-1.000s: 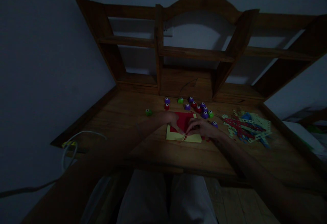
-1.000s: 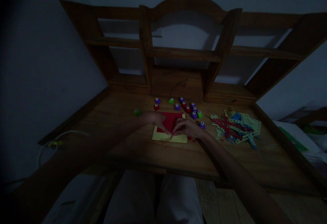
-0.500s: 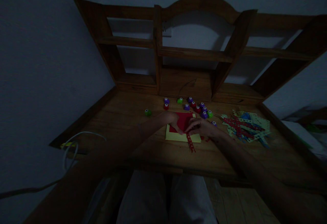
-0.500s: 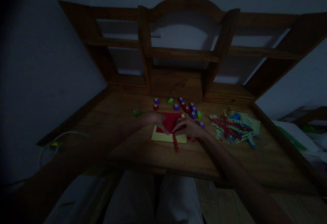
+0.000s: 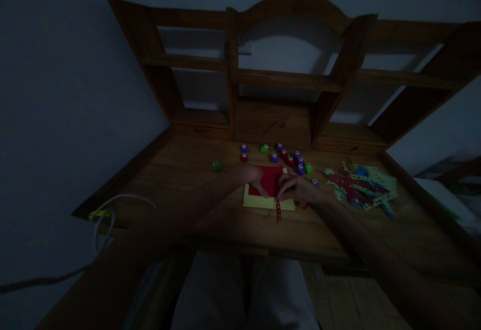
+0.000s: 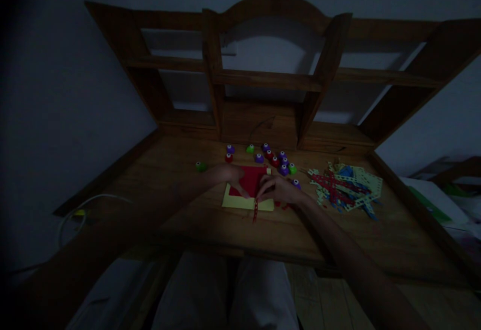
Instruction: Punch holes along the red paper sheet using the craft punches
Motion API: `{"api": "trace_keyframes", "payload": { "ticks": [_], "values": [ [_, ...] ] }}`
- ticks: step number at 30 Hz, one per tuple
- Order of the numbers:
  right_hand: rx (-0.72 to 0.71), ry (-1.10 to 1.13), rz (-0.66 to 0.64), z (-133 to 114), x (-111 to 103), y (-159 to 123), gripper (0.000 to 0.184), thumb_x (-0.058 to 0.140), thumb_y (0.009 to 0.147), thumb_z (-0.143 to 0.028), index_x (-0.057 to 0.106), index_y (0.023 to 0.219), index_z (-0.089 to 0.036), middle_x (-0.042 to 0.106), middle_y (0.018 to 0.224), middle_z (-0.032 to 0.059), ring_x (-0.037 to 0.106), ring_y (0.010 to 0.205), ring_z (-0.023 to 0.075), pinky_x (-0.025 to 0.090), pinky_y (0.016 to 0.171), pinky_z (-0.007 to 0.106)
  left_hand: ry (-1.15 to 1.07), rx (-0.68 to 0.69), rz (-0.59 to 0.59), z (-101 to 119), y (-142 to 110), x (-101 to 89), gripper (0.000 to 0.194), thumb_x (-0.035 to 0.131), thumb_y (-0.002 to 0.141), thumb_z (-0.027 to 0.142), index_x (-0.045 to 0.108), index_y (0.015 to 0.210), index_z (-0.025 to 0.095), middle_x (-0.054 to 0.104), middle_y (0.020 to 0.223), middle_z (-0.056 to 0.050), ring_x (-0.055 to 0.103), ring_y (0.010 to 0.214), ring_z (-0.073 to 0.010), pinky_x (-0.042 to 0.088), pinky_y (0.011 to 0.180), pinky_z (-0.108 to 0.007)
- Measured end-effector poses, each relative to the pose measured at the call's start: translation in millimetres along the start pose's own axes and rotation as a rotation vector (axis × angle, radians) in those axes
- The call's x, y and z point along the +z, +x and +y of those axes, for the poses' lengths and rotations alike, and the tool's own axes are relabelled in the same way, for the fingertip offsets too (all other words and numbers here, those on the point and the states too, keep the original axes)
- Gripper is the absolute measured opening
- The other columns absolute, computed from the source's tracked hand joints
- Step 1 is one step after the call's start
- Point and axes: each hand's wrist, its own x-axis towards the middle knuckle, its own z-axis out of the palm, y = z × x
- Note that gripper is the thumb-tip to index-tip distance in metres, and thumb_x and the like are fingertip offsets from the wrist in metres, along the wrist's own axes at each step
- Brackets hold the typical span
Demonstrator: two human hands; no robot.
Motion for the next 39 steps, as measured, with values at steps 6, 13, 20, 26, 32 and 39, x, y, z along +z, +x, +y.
{"api": "trace_keyframes", "payload": {
  "ticks": [6, 13, 20, 26, 32, 39],
  "values": [
    [-0.003, -0.022, 0.013, -7, -3, -1, 0.033, 0.074, 0.073, -0.048, 0.075, 0.097, -0.024, 0.065, 0.098, 0.0044, 0.060, 0.094, 0.0192, 0.046, 0.087, 0.033, 0.116, -0.077, -0.094, 3, 6, 0.2, 0.093, 0.062, 0.050, 0.083, 0.071, 0.111, 0.013, 0.069, 0.109, -0.019, 0.063, 0.096, -0.0359, 0.048, 0.082, -0.037],
    [-0.029, 0.002, 0.041, 0, 2, 1, 0.030, 0.073, 0.074, -0.051, 0.077, 0.084, -0.023, 0.063, 0.092, 0.0046, 0.059, 0.091, 0.0191, 0.047, 0.083, 0.032, 0.150, -0.059, -0.073, 7, -3, -1.4, 0.093, 0.056, 0.057, 0.084, 0.070, 0.112, 0.010, 0.070, 0.107, -0.019, 0.064, 0.093, -0.0339, 0.048, 0.080, -0.035],
    [0.004, 0.003, 0.024, 0, -2, -6, 0.029, 0.074, 0.073, -0.051, 0.078, 0.081, -0.023, 0.060, 0.089, 0.0037, 0.058, 0.089, 0.0185, 0.047, 0.082, 0.031, 0.136, -0.095, -0.088, 6, 4, 0.2, 0.093, 0.058, 0.054, 0.084, 0.070, 0.114, 0.015, 0.069, 0.111, -0.019, 0.063, 0.098, -0.0364, 0.048, 0.083, -0.037],
    [0.070, 0.008, -0.031, -4, -6, -8, 0.033, 0.073, 0.074, -0.047, 0.074, 0.096, -0.021, 0.066, 0.094, 0.0043, 0.060, 0.087, 0.0176, 0.048, 0.079, 0.030, 0.108, -0.081, -0.081, 6, 0, -0.9, 0.090, 0.062, 0.054, 0.081, 0.071, 0.112, 0.013, 0.068, 0.111, -0.019, 0.062, 0.099, -0.0378, 0.047, 0.085, -0.039],
    [-0.002, 0.014, 0.014, -1, -3, -8, 0.030, 0.069, 0.078, -0.048, 0.076, 0.087, -0.020, 0.065, 0.090, 0.0056, 0.061, 0.087, 0.0183, 0.049, 0.079, 0.031, 0.136, -0.072, -0.076, 6, 1, 0.2, 0.091, 0.058, 0.056, 0.083, 0.070, 0.114, 0.013, 0.068, 0.113, -0.019, 0.064, 0.095, -0.0356, 0.049, 0.083, -0.038],
    [0.019, -0.030, 0.025, 7, -5, -14, 0.028, 0.069, 0.077, -0.050, 0.078, 0.082, -0.023, 0.062, 0.088, 0.0044, 0.059, 0.088, 0.0182, 0.048, 0.079, 0.030, 0.119, -0.062, -0.052, 5, 2, 1.8, 0.087, 0.060, 0.056, 0.081, 0.072, 0.110, 0.014, 0.069, 0.110, -0.018, 0.065, 0.093, -0.0335, 0.049, 0.083, -0.036]
  ]
}}
